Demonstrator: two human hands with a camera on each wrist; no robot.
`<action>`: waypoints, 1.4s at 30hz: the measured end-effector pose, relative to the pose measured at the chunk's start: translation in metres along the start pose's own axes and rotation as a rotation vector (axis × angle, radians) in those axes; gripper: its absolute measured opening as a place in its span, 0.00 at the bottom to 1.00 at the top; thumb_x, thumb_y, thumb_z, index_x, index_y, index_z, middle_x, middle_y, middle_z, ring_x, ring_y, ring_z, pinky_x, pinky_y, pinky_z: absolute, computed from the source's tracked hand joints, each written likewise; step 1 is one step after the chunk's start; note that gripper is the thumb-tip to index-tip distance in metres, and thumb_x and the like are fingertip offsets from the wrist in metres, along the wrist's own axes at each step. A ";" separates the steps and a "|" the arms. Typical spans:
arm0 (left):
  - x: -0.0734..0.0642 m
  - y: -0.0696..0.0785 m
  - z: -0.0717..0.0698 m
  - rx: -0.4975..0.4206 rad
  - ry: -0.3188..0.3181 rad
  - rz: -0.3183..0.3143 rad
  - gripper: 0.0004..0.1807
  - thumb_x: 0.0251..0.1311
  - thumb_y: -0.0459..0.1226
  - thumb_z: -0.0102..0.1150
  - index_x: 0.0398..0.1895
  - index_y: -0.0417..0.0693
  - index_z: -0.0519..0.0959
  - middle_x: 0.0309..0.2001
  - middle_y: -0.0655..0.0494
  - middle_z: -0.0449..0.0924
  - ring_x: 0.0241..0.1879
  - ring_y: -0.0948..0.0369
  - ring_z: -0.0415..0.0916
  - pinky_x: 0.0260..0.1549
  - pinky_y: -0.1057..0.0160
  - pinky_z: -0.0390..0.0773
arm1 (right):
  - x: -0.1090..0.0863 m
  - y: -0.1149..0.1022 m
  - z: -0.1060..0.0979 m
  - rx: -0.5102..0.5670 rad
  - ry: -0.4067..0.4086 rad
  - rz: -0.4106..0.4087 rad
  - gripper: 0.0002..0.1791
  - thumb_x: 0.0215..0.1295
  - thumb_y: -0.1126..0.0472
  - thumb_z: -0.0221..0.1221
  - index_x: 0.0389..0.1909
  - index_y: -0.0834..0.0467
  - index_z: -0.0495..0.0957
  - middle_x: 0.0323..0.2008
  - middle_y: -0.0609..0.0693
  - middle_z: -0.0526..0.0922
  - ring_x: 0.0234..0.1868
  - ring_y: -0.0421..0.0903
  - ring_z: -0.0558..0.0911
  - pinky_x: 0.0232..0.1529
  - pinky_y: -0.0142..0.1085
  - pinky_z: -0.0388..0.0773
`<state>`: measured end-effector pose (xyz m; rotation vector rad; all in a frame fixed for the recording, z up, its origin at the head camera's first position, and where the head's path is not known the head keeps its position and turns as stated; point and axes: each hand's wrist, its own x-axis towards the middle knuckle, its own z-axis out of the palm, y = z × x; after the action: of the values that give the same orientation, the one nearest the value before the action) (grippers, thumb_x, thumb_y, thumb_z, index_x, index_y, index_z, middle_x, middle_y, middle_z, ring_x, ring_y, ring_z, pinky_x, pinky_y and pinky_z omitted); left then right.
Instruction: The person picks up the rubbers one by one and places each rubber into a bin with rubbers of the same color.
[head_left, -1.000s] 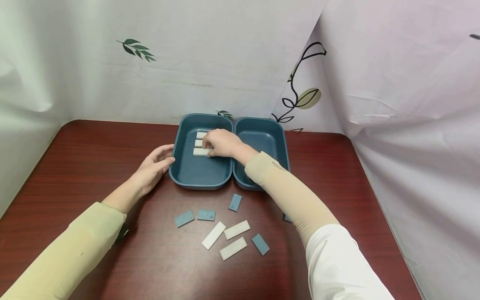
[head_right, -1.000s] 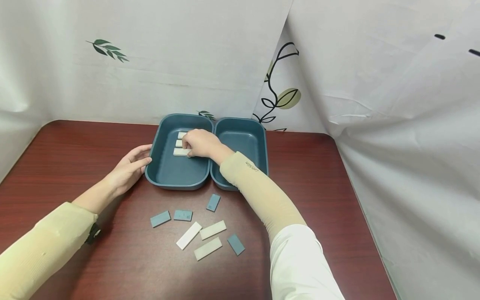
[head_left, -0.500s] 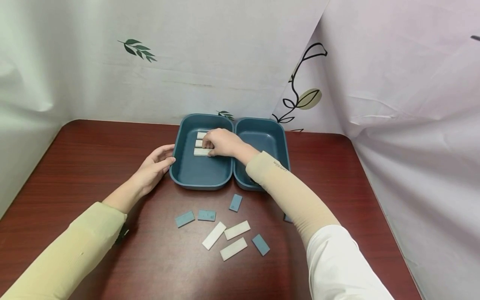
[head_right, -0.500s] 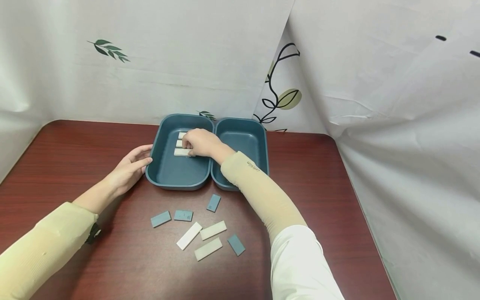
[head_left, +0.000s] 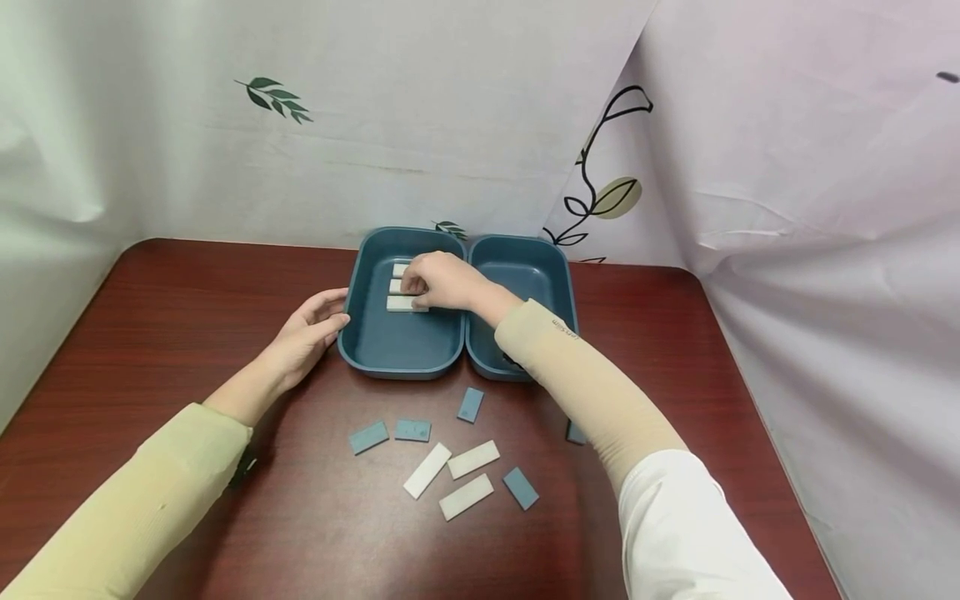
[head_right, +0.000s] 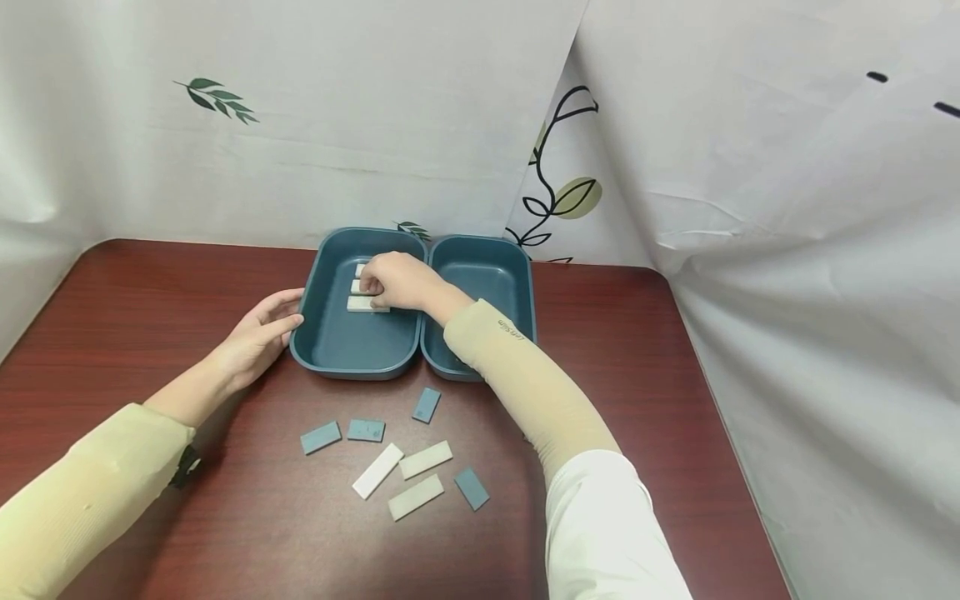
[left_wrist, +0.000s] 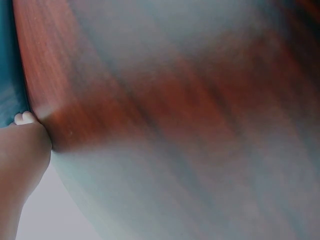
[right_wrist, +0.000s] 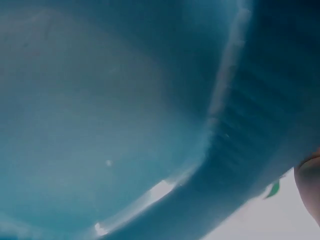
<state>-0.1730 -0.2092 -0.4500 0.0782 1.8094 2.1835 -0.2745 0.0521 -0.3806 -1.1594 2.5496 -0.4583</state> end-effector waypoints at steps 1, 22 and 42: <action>0.000 0.000 0.000 0.001 0.000 0.000 0.20 0.79 0.33 0.54 0.68 0.56 0.69 0.57 0.63 0.75 0.54 0.71 0.78 0.54 0.77 0.77 | -0.002 -0.001 -0.002 0.008 0.003 -0.006 0.14 0.75 0.62 0.66 0.57 0.58 0.86 0.55 0.54 0.87 0.55 0.47 0.85 0.58 0.35 0.82; 0.002 -0.002 -0.002 -0.002 0.001 -0.006 0.21 0.80 0.33 0.55 0.70 0.56 0.68 0.58 0.63 0.74 0.55 0.71 0.77 0.54 0.78 0.78 | -0.066 -0.030 -0.027 0.071 0.087 -0.132 0.14 0.70 0.62 0.71 0.54 0.57 0.87 0.53 0.51 0.87 0.51 0.46 0.87 0.58 0.39 0.85; 0.001 0.002 0.001 0.008 -0.008 -0.004 0.23 0.80 0.33 0.54 0.73 0.53 0.66 0.60 0.63 0.73 0.55 0.72 0.78 0.55 0.78 0.78 | -0.142 -0.034 0.005 0.090 0.159 -0.218 0.11 0.66 0.63 0.73 0.49 0.57 0.89 0.47 0.48 0.88 0.45 0.41 0.87 0.51 0.35 0.87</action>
<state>-0.1737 -0.2086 -0.4484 0.0846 1.8125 2.1706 -0.1609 0.1391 -0.3513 -1.4262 2.5125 -0.7363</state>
